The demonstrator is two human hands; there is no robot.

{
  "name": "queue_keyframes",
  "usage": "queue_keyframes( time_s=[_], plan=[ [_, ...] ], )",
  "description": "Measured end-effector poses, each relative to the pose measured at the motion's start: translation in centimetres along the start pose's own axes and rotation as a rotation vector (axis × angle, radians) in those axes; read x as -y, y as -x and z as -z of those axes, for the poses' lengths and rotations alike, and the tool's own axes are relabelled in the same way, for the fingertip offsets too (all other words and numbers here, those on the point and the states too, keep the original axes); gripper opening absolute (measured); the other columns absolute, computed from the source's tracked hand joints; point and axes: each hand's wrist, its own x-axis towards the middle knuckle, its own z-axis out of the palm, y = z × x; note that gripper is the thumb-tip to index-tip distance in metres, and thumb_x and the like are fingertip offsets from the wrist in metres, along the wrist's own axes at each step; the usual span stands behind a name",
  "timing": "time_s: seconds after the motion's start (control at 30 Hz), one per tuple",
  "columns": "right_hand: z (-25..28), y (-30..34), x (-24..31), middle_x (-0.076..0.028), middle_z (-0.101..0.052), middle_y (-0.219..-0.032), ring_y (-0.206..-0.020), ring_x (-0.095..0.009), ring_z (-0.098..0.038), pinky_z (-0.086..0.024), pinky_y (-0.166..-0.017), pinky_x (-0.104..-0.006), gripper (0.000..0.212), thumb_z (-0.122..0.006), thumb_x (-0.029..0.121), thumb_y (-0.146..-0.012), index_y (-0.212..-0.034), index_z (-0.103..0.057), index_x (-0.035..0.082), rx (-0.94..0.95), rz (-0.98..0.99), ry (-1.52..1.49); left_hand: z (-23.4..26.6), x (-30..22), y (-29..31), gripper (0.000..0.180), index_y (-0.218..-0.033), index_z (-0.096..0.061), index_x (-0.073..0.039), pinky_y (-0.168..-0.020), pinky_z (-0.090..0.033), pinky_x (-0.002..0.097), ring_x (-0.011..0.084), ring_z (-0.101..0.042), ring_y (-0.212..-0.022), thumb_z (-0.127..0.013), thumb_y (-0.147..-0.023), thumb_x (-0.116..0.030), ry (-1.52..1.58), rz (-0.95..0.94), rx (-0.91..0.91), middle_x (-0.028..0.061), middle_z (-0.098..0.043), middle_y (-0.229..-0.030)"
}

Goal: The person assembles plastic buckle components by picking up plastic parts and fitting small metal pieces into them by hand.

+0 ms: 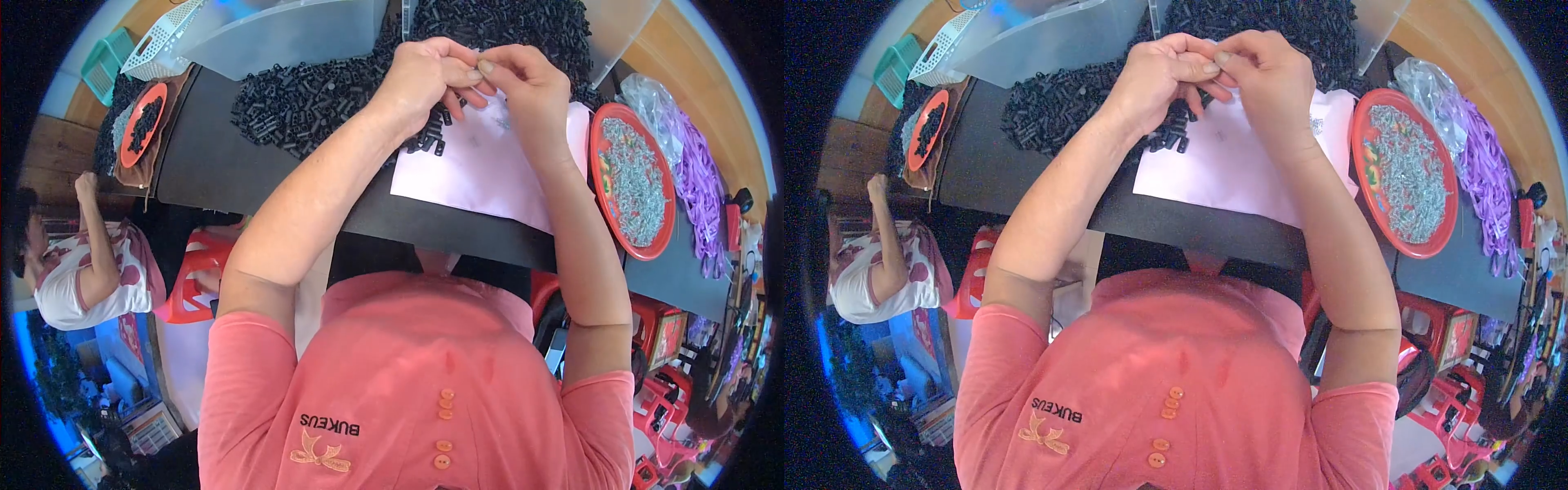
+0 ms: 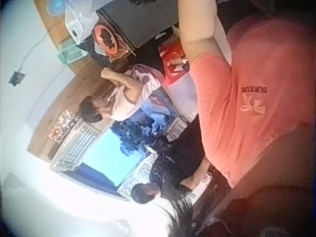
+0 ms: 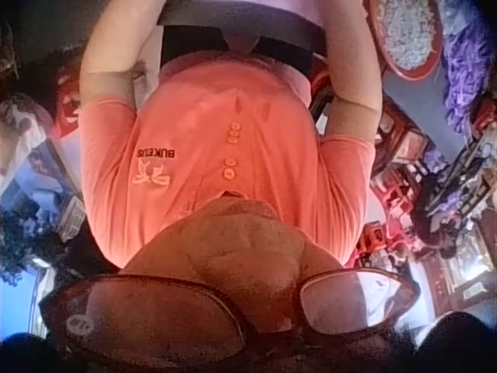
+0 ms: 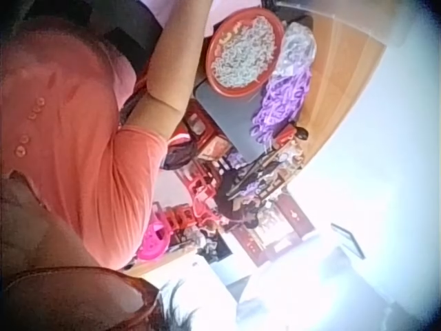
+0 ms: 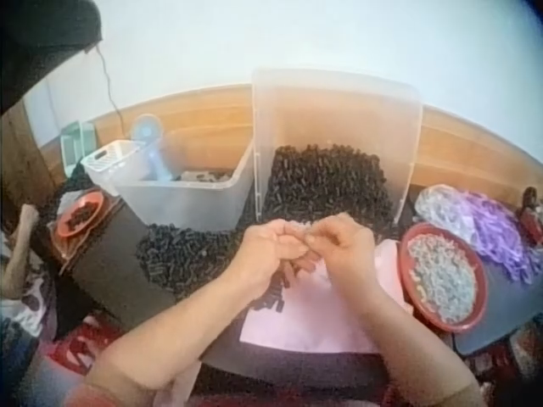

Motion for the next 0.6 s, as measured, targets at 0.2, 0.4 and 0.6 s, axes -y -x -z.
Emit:
queue_keyframes(
  time_s=[0.2,0.4,0.6],
  plan=[
    [-0.2,-0.3,0.1,-0.006,-0.061,-0.077,-0.073,-0.026,-0.064,-0.048,-0.064,-0.0374,0.017,-0.067,0.025,-0.078,-0.089,-0.072,0.014,-0.097,0.543,0.789,1.4,-0.2,-0.5,0.017,-0.103,-0.054,0.006,-0.051,-0.052,0.0273,0.029,-0.07,-0.077,-0.057,-0.089,-0.004,0.053,0.036,-0.004,0.02,-0.067,-0.091],
    [2.5,-1.6,0.5,-0.01,-0.067,-0.083,-0.076,-0.027,-0.066,-0.05,-0.069,-0.0367,0.02,-0.067,0.023,-0.078,-0.092,-0.071,0.01,-0.131,0.331,0.626,3.9,-1.2,-1.3,0.022,-0.11,-0.052,0.006,-0.064,-0.052,0.0285,0.03,-0.068,-0.087,-0.055,-0.091,-0.005,0.206,-0.073,-0.071,0.0252,-0.065,-0.101],
    [0.4,-3.0,0.5,-0.009,-0.068,-0.082,-0.081,-0.029,-0.067,-0.051,-0.073,-0.0421,0.016,-0.058,0.016,-0.077,-0.086,-0.071,0.012,0.086,0.288,1.089,4.3,-0.6,-1.4,0.02,-0.106,-0.056,0.008,-0.062,-0.05,0.0268,0.0213,-0.062,-0.077,-0.058,-0.088,-0.002,0.256,-0.073,-0.184,0.0145,-0.062,-0.089]
  ],
)
